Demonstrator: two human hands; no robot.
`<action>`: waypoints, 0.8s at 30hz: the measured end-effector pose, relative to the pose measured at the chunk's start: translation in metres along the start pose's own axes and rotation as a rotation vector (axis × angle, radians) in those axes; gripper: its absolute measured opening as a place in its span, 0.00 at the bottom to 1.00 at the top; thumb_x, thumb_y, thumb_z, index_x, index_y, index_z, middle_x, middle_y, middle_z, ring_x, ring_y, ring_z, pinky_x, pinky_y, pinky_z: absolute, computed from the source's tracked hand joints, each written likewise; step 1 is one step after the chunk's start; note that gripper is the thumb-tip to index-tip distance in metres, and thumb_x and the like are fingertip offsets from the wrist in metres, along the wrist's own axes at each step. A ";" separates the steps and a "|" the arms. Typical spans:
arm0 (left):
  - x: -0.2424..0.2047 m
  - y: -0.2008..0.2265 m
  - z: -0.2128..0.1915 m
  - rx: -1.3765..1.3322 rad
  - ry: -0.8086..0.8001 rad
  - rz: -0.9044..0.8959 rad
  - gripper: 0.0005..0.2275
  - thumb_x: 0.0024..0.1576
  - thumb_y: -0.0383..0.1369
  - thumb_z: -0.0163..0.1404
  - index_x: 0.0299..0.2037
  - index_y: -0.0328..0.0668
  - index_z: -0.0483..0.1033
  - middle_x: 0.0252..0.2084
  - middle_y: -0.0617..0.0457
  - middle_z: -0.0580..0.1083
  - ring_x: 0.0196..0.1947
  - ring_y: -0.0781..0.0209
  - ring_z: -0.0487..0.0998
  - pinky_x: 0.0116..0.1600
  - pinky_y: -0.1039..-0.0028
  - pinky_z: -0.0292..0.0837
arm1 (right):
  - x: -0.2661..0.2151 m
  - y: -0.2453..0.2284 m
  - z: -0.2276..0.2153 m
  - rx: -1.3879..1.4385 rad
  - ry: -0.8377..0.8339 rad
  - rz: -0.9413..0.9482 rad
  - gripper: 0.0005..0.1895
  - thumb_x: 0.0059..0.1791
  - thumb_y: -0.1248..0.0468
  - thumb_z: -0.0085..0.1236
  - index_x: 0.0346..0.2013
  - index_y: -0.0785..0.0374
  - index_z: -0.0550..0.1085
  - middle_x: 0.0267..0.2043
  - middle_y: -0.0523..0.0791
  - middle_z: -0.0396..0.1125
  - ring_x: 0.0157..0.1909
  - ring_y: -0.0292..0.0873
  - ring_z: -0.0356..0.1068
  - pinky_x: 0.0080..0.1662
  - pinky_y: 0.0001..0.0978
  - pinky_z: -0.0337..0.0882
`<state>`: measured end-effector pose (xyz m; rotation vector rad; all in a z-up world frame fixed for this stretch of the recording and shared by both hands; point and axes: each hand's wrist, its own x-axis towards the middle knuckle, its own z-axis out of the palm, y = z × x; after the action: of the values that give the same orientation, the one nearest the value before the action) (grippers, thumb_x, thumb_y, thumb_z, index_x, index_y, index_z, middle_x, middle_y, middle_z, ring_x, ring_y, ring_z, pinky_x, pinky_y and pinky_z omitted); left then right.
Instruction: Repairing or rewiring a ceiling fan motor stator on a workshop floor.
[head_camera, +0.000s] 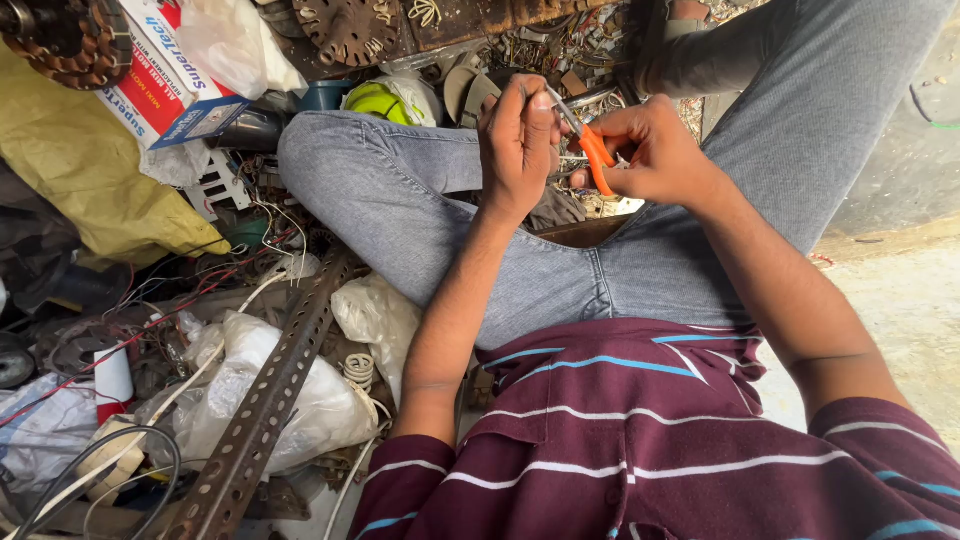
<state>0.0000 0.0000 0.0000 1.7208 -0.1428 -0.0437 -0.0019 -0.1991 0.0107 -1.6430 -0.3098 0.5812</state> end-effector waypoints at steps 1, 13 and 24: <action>0.000 0.000 -0.001 -0.001 0.001 0.001 0.11 0.72 0.35 0.38 0.44 0.36 0.70 0.26 0.57 0.69 0.27 0.71 0.75 0.35 0.79 0.73 | 0.000 -0.001 -0.001 -0.001 -0.001 0.000 0.12 0.44 0.63 0.72 0.30 0.69 0.76 0.18 0.35 0.57 0.23 0.25 0.52 0.25 0.23 0.52; -0.002 -0.010 0.002 -0.040 0.012 -0.003 0.11 0.73 0.36 0.40 0.45 0.39 0.72 0.25 0.59 0.69 0.25 0.72 0.73 0.31 0.80 0.69 | 0.003 0.012 0.004 0.045 0.074 -0.002 0.16 0.45 0.62 0.74 0.40 0.69 0.78 0.21 0.38 0.66 0.25 0.24 0.62 0.27 0.19 0.60; -0.002 0.000 0.010 0.023 0.182 -0.047 0.09 0.72 0.32 0.40 0.45 0.37 0.72 0.27 0.58 0.71 0.25 0.71 0.75 0.32 0.79 0.71 | 0.004 0.010 0.008 -0.057 0.077 -0.035 0.19 0.43 0.58 0.74 0.32 0.70 0.75 0.22 0.38 0.60 0.25 0.28 0.54 0.27 0.24 0.54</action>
<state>-0.0034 -0.0100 -0.0019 1.7423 0.0323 0.0798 -0.0035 -0.1920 -0.0003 -1.7067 -0.3005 0.4855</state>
